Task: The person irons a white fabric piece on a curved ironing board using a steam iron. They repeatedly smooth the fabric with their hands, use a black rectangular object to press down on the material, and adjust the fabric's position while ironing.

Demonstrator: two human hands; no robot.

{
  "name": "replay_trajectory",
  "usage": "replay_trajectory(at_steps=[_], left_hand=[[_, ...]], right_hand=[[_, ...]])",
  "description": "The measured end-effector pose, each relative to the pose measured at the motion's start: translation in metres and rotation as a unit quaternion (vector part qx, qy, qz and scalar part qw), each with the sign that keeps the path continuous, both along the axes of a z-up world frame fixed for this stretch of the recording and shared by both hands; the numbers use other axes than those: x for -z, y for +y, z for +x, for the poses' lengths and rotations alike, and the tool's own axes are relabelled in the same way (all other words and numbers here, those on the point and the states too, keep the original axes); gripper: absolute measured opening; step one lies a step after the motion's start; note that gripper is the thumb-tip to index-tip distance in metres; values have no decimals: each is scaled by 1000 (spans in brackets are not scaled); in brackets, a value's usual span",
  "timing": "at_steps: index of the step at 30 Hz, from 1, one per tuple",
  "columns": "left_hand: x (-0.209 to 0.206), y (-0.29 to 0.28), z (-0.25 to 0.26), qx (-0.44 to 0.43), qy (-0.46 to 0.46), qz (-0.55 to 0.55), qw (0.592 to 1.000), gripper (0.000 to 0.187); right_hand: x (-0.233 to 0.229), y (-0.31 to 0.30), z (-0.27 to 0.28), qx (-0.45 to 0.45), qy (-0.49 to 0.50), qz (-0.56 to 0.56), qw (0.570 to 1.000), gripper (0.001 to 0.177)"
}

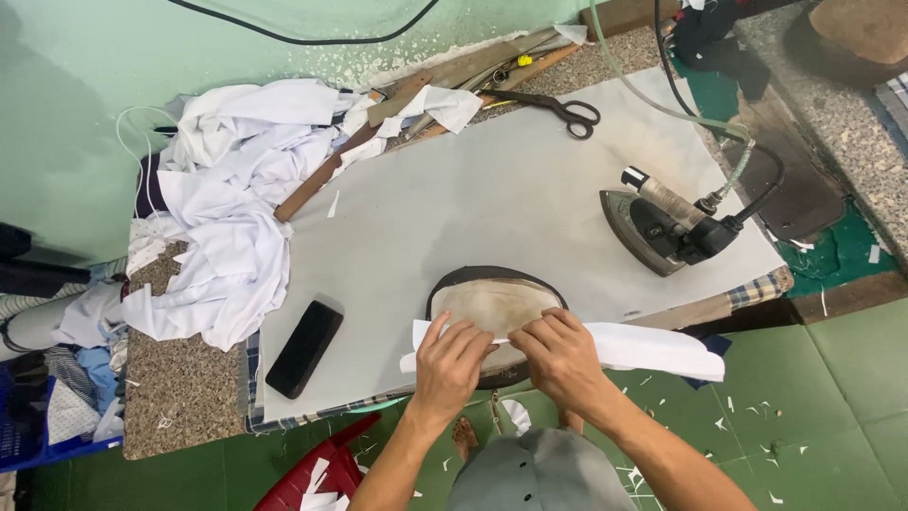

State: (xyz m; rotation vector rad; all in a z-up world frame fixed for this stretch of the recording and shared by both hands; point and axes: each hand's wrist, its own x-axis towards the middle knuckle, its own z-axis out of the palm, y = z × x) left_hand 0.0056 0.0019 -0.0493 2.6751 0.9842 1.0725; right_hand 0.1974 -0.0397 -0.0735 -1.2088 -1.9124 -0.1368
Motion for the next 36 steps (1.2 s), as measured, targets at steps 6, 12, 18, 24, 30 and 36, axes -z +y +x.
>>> replay_trajectory(at_steps=[6, 12, 18, 24, 30, 36], left_hand=[[16, 2, -1, -1, -10, -2, 1000, 9], [3, 1, 3, -12, -29, 7, 999, 5], [15, -2, 1, -22, -36, -5, 999, 6], [5, 3, -10, -35, -34, -9, 999, 3], [-24, 2, 0, 18, -24, 51, 998, 15], [-28, 7, -10, 35, -4, 7, 999, 8]], right_hand=[[-7, 3, -5, 6, -5, -3, 1000, 23], [-1, 6, 1, 10, -15, -2, 1000, 25], [9, 6, -2, -2, -15, -8, 1000, 27], [-11, 7, 4, 8, -10, 6, 1000, 25], [-39, 7, -6, -40, -58, 1, 997, 36], [-35, 9, -4, -38, -54, -21, 998, 32]])
